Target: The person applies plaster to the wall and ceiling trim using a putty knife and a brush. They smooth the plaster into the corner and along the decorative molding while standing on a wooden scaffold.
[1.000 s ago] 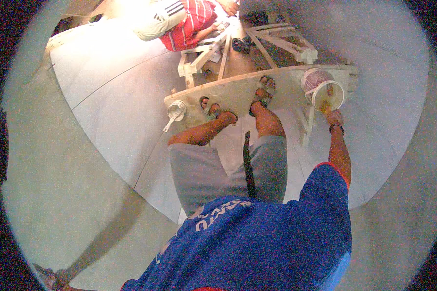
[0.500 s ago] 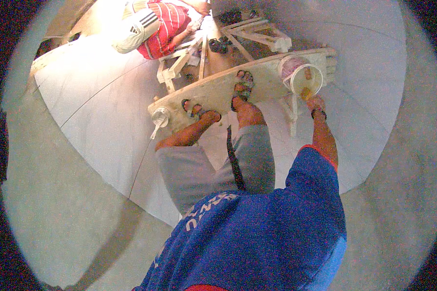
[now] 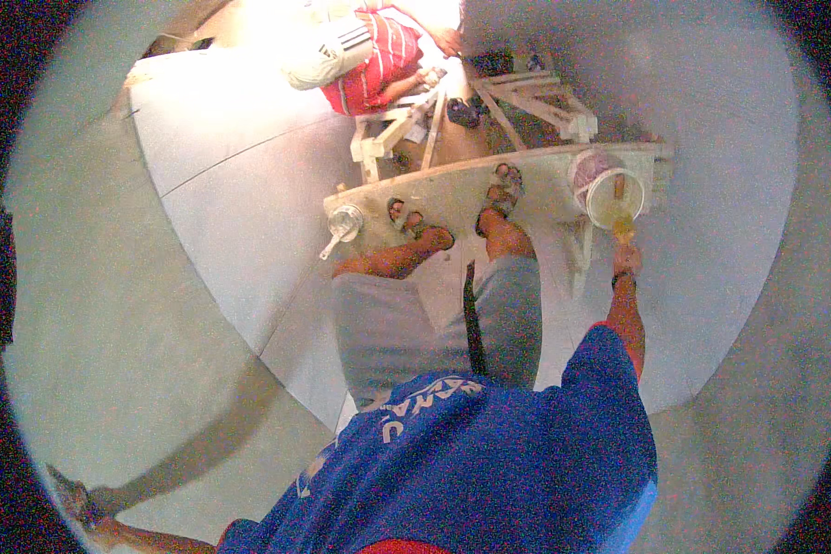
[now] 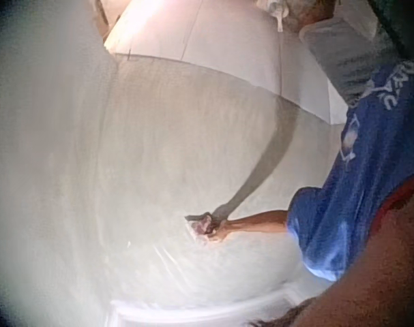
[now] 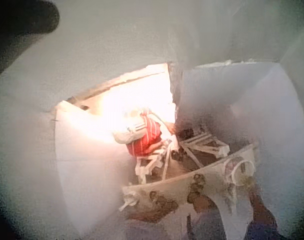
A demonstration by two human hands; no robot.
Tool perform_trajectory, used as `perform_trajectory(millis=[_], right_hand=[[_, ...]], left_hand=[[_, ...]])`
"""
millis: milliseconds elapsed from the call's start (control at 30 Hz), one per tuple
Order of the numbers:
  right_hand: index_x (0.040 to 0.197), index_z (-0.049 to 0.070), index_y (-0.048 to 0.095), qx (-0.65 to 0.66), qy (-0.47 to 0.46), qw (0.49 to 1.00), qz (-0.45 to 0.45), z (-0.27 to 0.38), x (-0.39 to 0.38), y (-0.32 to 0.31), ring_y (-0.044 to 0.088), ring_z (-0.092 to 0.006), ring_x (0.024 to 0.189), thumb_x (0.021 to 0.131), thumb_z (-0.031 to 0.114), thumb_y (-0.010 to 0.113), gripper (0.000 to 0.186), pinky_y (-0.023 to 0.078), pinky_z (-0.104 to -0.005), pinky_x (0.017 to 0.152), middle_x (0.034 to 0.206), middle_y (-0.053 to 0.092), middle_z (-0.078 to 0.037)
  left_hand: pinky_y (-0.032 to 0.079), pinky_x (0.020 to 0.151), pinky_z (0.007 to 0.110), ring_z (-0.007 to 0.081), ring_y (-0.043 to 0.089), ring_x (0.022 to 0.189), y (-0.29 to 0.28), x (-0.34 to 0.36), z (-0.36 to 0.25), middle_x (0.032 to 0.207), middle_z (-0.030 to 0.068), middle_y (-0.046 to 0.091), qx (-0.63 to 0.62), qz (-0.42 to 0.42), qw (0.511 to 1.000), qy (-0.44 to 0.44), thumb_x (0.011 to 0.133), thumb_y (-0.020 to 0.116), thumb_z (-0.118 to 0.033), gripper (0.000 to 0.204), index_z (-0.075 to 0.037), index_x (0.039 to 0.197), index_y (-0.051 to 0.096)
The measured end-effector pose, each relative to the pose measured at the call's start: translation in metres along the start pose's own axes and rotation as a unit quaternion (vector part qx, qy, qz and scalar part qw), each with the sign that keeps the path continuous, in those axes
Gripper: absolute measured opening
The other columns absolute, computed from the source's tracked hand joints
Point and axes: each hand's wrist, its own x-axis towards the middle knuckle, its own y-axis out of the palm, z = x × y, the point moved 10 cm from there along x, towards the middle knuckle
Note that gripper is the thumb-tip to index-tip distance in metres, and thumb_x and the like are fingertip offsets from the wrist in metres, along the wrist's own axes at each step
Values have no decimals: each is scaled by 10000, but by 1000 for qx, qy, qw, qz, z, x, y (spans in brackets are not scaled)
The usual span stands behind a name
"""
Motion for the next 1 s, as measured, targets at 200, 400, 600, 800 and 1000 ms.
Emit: perform_trajectory(millis=[200, 400, 600, 800, 1000], right_hand=[[771, 142, 506, 863, 157, 479, 38, 42, -138, -54, 360, -91, 346, 901, 339, 538, 238, 289, -226, 320, 519, 429, 20], [1003, 117, 548, 909, -159, 348, 165, 137, -206, -297, 420, -51, 430, 941, 281, 496, 183, 373, -208, 376, 627, 525, 50], [1066, 25, 509, 819, -436, 335, 164, 271, -357, -626, 410, -67, 493, 866, 182, 593, 268, 334, -183, 415, 642, 457, 9], [1104, 8, 567, 610, -726, 303, -90, 330, -578, -900, 383, -31, 460, 879, 344, 594, 406, 287, -192, 379, 635, 457, 31], [1186, -3, 569, 457, -787, 165, -381, 280, -856, -1055, 541, -110, 665, 939, 182, 528, 311, 458, -269, 584, 850, 601, -53]], left_hand=[[440, 848, 384, 268, 513, 999, -54, 2, 25, 1126, 148, 476, -48, -19, 993, -107, 906, 416, -310, 391, 7, 1133, 456], [486, 775, 339, 204, 609, 859, -106, -75, 96, 952, 107, 662, 21, -186, 928, -322, 901, 563, -207, 260, 15, 1013, 640], [425, 644, 273, 149, 515, 702, -237, -25, -2, 786, 78, 555, 0, -314, 945, -92, 785, 615, -28, 95, 40, 846, 590], [442, 582, 318, 241, 531, 642, -377, -50, 3, 766, 131, 558, 178, -435, 882, -13, 776, 647, -64, 133, 41, 780, 567], [477, 588, 341, 294, 581, 661, -366, -42, 17, 803, 166, 588, 183, -418, 889, -26, 729, 682, -103, 182, 28, 719, 556]])
